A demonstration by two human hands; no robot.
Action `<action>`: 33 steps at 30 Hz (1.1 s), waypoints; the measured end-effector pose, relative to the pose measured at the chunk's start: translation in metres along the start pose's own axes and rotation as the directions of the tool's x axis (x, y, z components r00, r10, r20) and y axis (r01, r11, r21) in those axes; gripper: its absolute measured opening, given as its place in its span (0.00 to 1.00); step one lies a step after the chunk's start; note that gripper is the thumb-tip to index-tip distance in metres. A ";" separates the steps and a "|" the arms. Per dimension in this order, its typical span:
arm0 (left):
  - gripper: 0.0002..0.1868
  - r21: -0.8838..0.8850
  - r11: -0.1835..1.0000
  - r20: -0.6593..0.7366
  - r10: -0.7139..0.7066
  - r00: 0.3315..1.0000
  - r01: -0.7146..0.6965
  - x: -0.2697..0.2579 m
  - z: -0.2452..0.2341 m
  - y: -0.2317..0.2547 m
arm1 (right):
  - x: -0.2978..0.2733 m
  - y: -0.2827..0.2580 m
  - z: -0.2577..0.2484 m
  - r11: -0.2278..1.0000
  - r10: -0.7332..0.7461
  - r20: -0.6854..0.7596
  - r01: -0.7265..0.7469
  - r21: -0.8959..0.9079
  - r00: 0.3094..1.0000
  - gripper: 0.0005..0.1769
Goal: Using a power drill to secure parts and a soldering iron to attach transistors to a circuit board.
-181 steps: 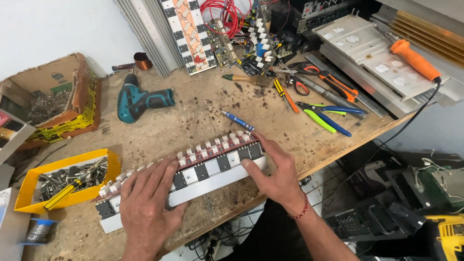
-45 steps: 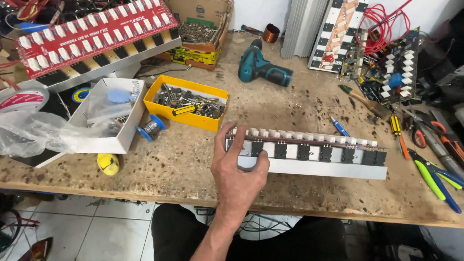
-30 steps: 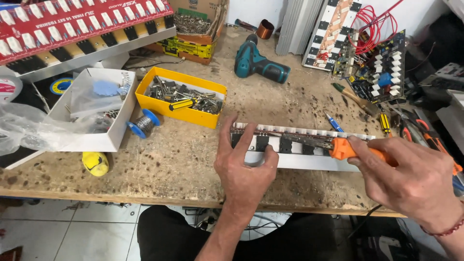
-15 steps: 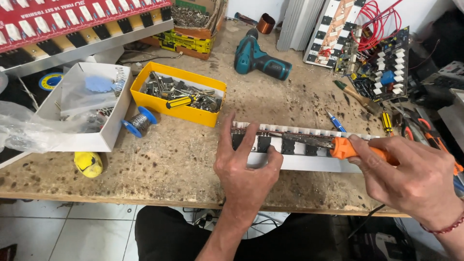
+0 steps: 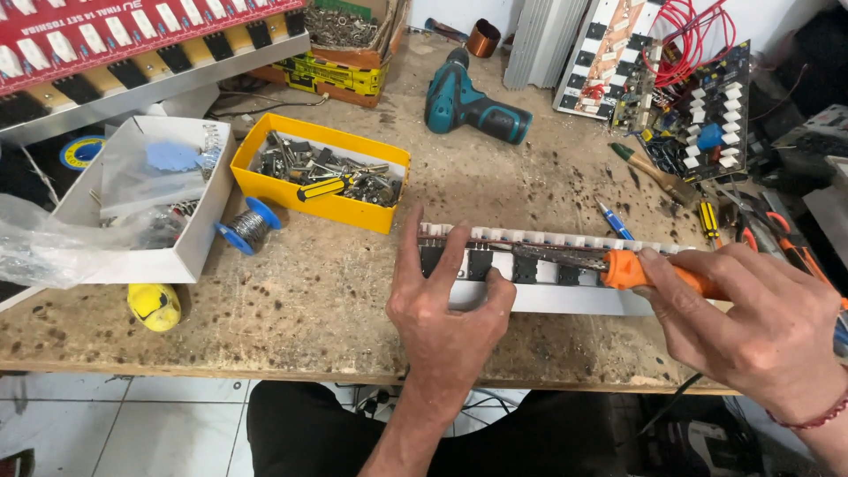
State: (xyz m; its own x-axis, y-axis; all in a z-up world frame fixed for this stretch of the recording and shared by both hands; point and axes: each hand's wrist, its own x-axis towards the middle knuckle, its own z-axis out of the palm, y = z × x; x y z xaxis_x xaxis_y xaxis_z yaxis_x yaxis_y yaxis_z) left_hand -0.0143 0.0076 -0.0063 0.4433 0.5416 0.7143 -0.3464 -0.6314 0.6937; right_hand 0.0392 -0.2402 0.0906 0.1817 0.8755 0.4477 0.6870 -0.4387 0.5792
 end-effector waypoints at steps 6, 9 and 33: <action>0.24 -0.007 1.000 -0.002 -0.011 1.000 0.011 0.001 -0.002 0.002 | 0.005 -0.007 -0.004 1.000 -0.028 -0.077 0.027 -0.015 0.997 0.12; 0.25 -0.015 1.000 0.005 -0.019 1.000 0.019 0.000 -0.002 0.002 | 0.004 -0.010 -0.003 0.999 -0.044 -0.114 0.041 -0.033 0.993 0.10; 0.26 -0.005 1.000 0.005 -0.020 1.000 0.020 -0.001 -0.001 0.001 | 0.007 -0.013 -0.002 0.999 -0.041 -0.154 0.041 -0.004 0.987 0.09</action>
